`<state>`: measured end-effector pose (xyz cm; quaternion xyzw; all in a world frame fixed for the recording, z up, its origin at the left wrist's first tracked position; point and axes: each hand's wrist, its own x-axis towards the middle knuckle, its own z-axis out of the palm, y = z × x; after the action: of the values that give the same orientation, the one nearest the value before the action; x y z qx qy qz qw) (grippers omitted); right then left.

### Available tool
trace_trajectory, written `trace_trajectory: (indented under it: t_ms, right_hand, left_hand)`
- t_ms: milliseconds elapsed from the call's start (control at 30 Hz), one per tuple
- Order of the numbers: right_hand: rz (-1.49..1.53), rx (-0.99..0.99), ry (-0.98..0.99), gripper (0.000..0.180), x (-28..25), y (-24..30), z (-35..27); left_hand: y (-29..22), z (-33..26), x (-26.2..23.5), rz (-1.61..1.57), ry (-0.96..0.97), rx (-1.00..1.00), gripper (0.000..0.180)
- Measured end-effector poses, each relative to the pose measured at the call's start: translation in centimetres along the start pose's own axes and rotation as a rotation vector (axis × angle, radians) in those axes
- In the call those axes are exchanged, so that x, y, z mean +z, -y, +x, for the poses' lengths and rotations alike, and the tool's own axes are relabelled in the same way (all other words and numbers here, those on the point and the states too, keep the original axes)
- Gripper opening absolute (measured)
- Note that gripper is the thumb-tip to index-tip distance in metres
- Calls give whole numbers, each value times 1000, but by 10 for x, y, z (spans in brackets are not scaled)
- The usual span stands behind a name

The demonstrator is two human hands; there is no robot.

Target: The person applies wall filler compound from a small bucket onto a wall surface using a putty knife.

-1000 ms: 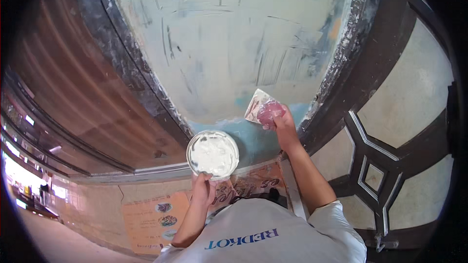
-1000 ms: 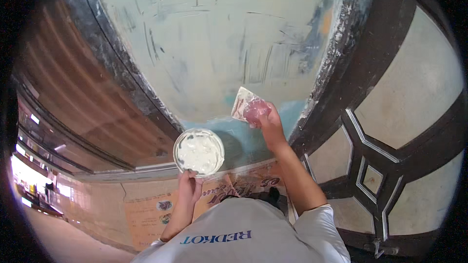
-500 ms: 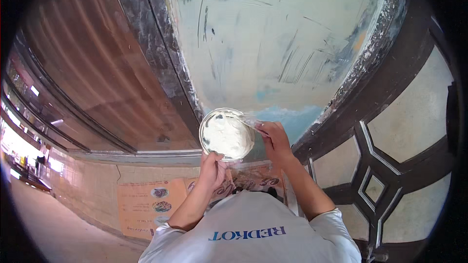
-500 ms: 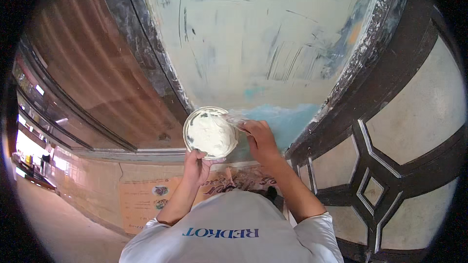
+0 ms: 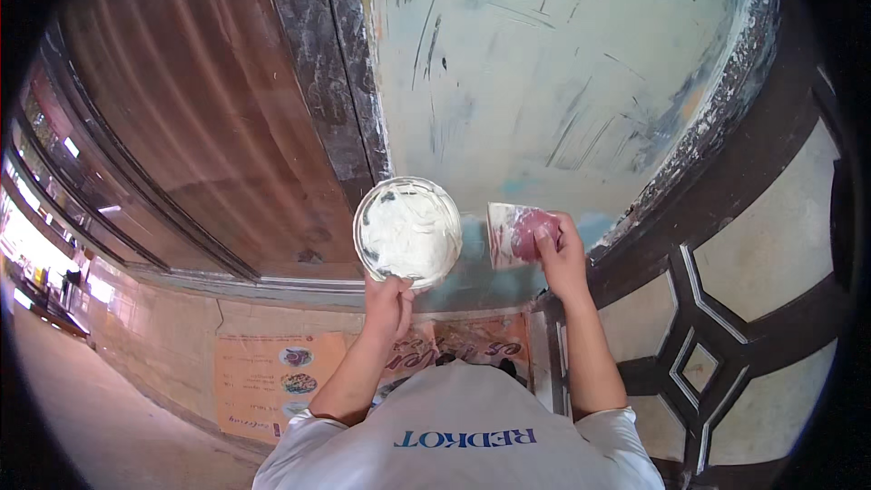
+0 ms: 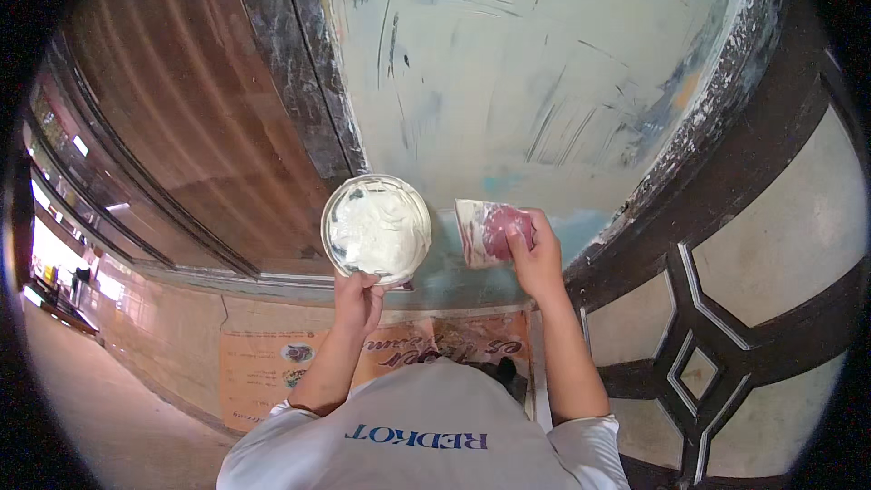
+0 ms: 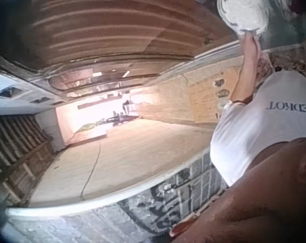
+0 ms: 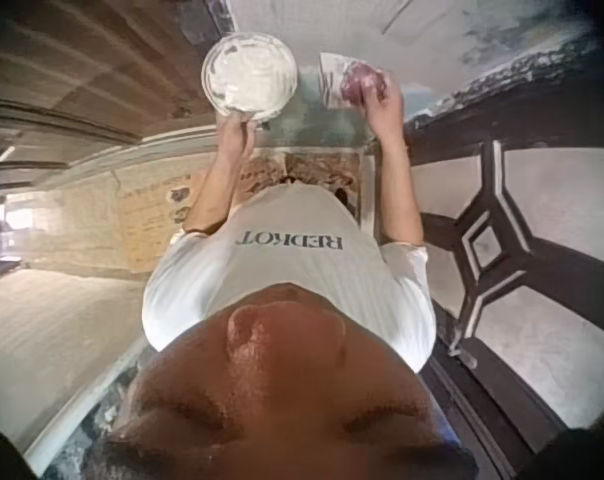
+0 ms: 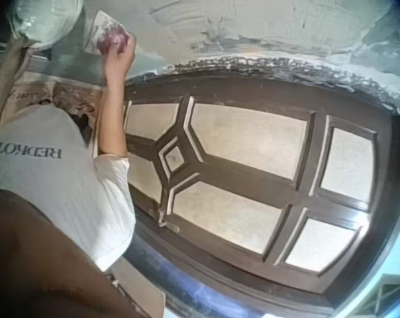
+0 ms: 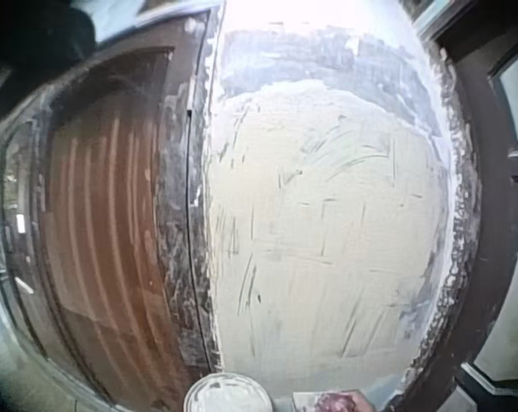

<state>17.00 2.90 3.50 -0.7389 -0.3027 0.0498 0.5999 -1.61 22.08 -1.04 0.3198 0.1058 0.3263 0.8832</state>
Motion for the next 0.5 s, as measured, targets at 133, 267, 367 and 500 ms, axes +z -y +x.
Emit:
trace_trajectory:
  t_ms: [133, 267, 367, 500]
  right_hand:
    - [208, 1, 56, 23, 6, -5, -8]
    - [294, 28, 94, 28, 15, 13, -11]
    - [348, 116, 154, 35, 17, 36, -13]
    - [296, 127, 198, 43, 17, 41, -9]
  left_hand:
    - [-6, 9, 12, 41, -72, 54, 71]
    - [-12, 14, 11, 98, -60, 97, 73]
    - [-7, 18, 7, 122, -63, 192, 75]
    - [0, 17, -3, 173, -41, 249, 78]
